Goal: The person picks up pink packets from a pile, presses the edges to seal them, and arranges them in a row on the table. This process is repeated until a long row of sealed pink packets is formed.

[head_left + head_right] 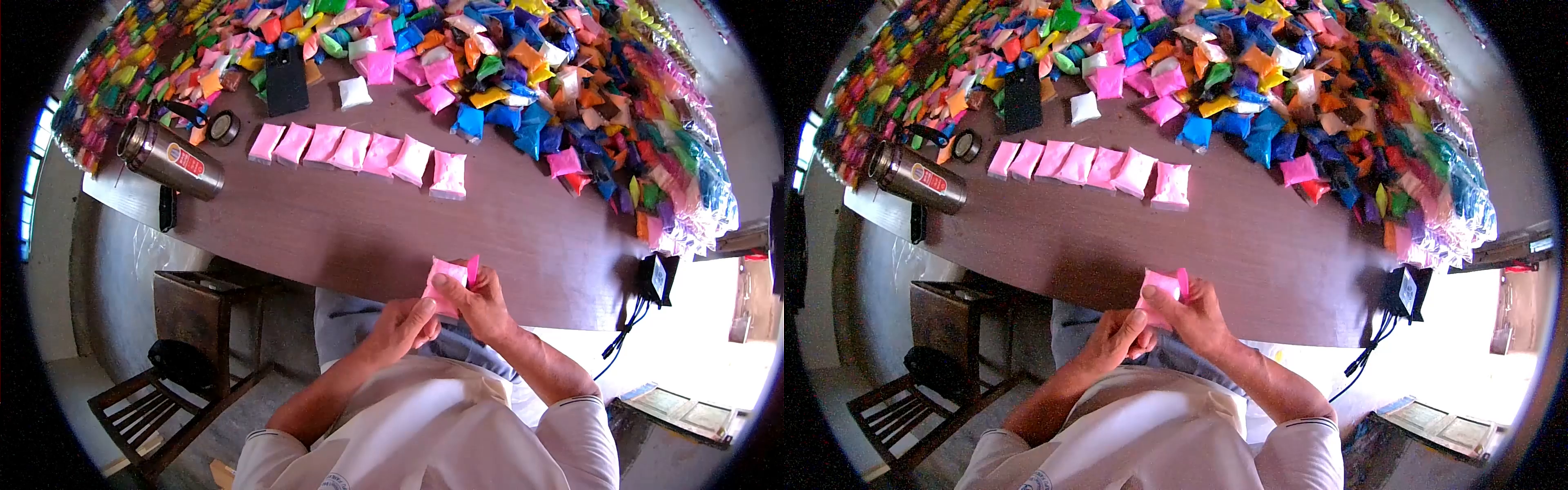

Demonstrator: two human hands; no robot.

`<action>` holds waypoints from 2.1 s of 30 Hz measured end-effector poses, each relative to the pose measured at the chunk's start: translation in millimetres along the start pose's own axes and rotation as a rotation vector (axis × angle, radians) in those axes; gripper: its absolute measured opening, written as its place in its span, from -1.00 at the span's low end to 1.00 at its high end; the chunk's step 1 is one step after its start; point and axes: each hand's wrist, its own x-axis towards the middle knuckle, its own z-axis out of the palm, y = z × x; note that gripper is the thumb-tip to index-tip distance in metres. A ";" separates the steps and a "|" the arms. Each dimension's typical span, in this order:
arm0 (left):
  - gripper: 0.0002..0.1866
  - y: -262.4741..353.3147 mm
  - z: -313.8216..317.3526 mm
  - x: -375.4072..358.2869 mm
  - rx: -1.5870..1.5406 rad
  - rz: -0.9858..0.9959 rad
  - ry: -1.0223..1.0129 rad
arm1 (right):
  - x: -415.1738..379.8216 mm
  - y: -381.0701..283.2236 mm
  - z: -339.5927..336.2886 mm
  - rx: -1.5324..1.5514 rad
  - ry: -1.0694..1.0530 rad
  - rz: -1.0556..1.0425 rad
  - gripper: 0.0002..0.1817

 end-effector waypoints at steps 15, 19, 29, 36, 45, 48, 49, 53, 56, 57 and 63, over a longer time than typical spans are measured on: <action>-0.45 -0.2 -3.3 1.7 -0.232 -0.055 -0.035 | 5.6 22.9 -40.5 0.663 -0.511 0.130 -0.80; -0.45 -4.3 -2.1 4.2 -0.282 -0.074 -0.051 | 2.5 6.9 -6.6 0.308 -0.248 0.063 -0.71; -0.57 -2.9 0.4 5.4 -0.332 -0.026 -0.049 | 10.0 28.1 -40.8 0.717 -0.601 0.298 -0.69; -0.38 -17.0 -8.4 5.4 -0.277 -0.069 -0.142 | 1.9 -4.6 -6.2 0.452 -0.329 0.108 -0.71; -0.34 -8.8 -6.2 0.2 -0.151 0.011 -0.062 | 1.7 -6.7 -8.6 0.104 -0.262 -0.004 -0.85; -0.44 -14.5 0.9 4.0 0.077 0.043 -0.076 | 3.6 -8.0 -6.8 0.043 -0.208 0.018 -0.80; -0.46 -14.0 2.5 2.3 0.151 0.005 -0.055 | 4.4 -8.4 -10.8 0.017 -0.265 0.049 -0.81; -0.46 -17.5 6.0 -0.6 0.191 -0.033 -0.069 | 3.1 -13.0 -18.2 -0.172 -0.310 0.096 -0.75; -0.43 -25.0 5.7 -1.5 0.116 -0.051 -0.048 | 4.0 -8.3 -21.3 -0.164 -0.346 0.070 -0.69; -0.40 -25.5 5.9 -1.3 0.065 -0.055 -0.020 | 4.5 -8.1 -21.7 -0.165 -0.347 0.071 -0.69; -0.37 -23.5 0.7 2.6 -0.054 -0.098 0.010 | 2.6 -14.7 -28.3 -0.464 -0.033 0.105 -0.57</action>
